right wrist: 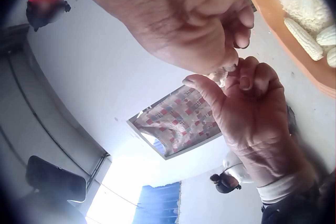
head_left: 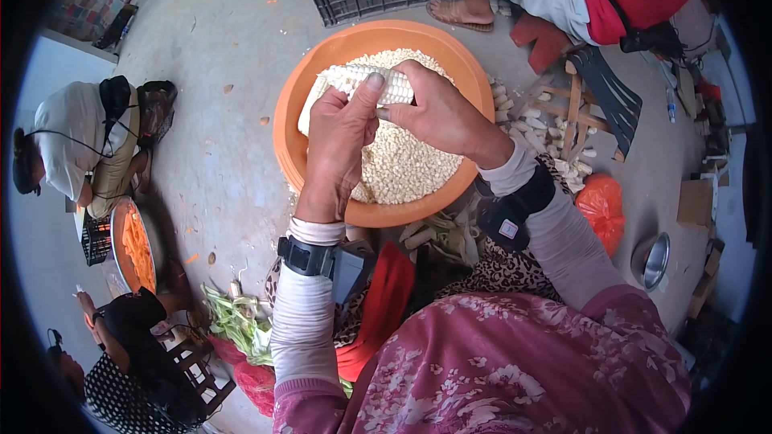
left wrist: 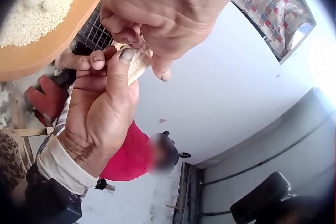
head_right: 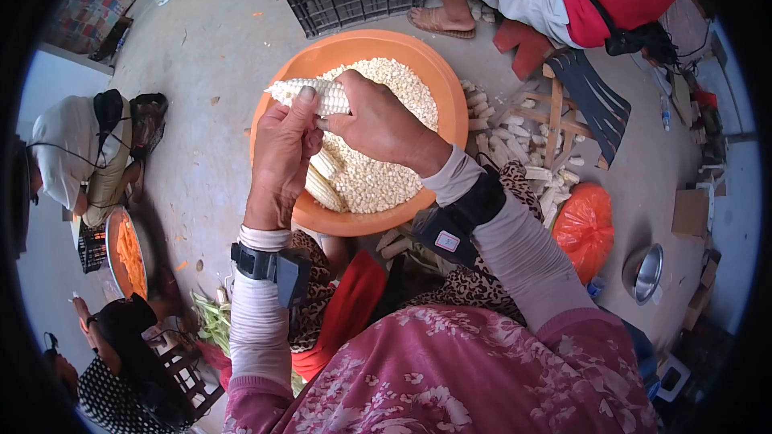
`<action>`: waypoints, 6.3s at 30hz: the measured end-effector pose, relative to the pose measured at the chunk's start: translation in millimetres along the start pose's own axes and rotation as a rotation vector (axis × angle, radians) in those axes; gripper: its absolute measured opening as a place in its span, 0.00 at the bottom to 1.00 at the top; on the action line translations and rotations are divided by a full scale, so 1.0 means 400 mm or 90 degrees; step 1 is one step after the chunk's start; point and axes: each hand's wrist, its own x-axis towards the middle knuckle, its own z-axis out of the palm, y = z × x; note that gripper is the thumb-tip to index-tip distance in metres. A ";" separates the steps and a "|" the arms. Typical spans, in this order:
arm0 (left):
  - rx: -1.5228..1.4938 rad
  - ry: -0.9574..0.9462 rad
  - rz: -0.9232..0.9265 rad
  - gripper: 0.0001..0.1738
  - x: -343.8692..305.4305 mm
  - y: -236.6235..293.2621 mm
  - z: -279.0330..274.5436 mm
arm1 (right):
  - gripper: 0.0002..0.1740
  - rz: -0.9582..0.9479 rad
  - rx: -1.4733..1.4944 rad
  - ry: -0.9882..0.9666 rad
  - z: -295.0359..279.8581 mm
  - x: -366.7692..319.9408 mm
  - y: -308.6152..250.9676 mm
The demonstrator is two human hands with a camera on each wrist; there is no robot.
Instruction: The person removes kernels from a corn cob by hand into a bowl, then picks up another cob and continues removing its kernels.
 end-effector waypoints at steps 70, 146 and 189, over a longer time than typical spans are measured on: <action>0.076 -0.107 -0.038 0.12 -0.003 0.000 -0.010 | 0.17 -0.008 0.011 -0.038 -0.009 0.001 0.004; 0.049 -0.054 -0.086 0.18 0.010 -0.007 -0.011 | 0.23 0.009 -0.119 -0.063 -0.005 -0.011 -0.008; -0.010 -0.052 -0.049 0.21 0.004 0.000 -0.006 | 0.14 -0.023 0.031 -0.043 -0.012 0.005 0.026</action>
